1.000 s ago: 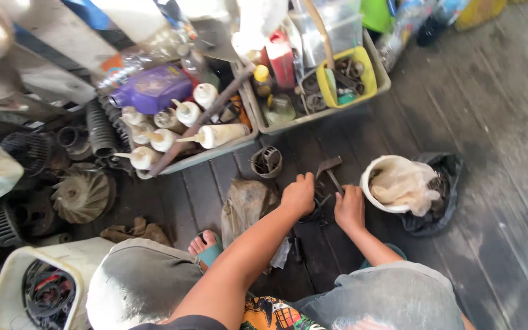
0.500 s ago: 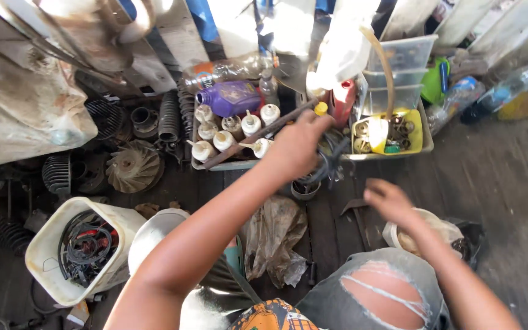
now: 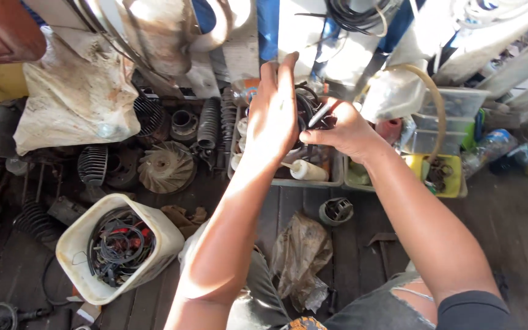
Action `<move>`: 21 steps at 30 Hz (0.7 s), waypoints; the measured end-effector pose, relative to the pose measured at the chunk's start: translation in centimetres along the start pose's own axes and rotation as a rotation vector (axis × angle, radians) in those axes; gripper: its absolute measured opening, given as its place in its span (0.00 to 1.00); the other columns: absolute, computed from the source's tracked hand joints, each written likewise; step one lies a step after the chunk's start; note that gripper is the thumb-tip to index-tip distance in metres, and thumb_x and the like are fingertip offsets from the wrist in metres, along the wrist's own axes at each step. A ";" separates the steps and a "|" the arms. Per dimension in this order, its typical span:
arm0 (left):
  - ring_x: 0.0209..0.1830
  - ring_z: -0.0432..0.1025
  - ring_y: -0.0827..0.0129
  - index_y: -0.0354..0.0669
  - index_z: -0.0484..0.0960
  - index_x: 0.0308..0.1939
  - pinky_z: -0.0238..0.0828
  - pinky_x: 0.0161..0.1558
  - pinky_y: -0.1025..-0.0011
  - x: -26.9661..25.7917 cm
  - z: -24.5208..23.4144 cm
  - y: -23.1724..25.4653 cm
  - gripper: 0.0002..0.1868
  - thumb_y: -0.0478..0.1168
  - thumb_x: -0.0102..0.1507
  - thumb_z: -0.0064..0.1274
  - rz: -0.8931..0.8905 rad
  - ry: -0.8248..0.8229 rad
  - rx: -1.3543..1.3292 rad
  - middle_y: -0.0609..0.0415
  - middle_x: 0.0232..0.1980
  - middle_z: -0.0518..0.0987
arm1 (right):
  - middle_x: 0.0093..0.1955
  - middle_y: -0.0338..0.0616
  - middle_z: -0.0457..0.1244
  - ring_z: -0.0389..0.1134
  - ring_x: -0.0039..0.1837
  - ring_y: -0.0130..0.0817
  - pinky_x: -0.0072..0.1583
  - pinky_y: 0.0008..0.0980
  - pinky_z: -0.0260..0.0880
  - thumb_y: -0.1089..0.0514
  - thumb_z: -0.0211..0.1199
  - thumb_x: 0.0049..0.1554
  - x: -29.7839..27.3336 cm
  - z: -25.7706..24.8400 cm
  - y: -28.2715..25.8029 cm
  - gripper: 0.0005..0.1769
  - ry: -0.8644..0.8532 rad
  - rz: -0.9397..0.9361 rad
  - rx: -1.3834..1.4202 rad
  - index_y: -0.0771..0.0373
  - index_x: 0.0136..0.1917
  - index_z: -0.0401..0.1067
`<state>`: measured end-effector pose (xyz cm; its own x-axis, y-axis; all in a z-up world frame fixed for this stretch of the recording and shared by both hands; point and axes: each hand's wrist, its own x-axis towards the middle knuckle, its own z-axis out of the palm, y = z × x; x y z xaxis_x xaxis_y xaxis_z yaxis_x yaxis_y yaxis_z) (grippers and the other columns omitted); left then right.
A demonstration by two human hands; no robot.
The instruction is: The person is sorting and organizing various mechanical tools and parts on a workshop floor.
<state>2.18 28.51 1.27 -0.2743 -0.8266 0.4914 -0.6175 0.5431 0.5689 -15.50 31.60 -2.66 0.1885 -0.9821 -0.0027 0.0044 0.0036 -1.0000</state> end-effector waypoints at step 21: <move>0.49 0.77 0.68 0.40 0.71 0.69 0.78 0.53 0.70 18.0 -1.0 -12.6 0.23 0.29 0.70 0.54 0.231 0.191 -0.792 0.48 0.60 0.81 | 0.53 0.49 0.68 0.73 0.57 0.45 0.61 0.53 0.77 0.50 0.58 0.64 21.2 -4.1 -6.1 0.22 0.136 -0.282 0.312 0.64 0.65 0.69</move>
<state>5.76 6.99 3.62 -0.1568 -0.6817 0.7147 0.1571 0.6972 0.6995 -15.57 10.03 3.39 0.0066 -0.9685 0.2489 0.3376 -0.2322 -0.9122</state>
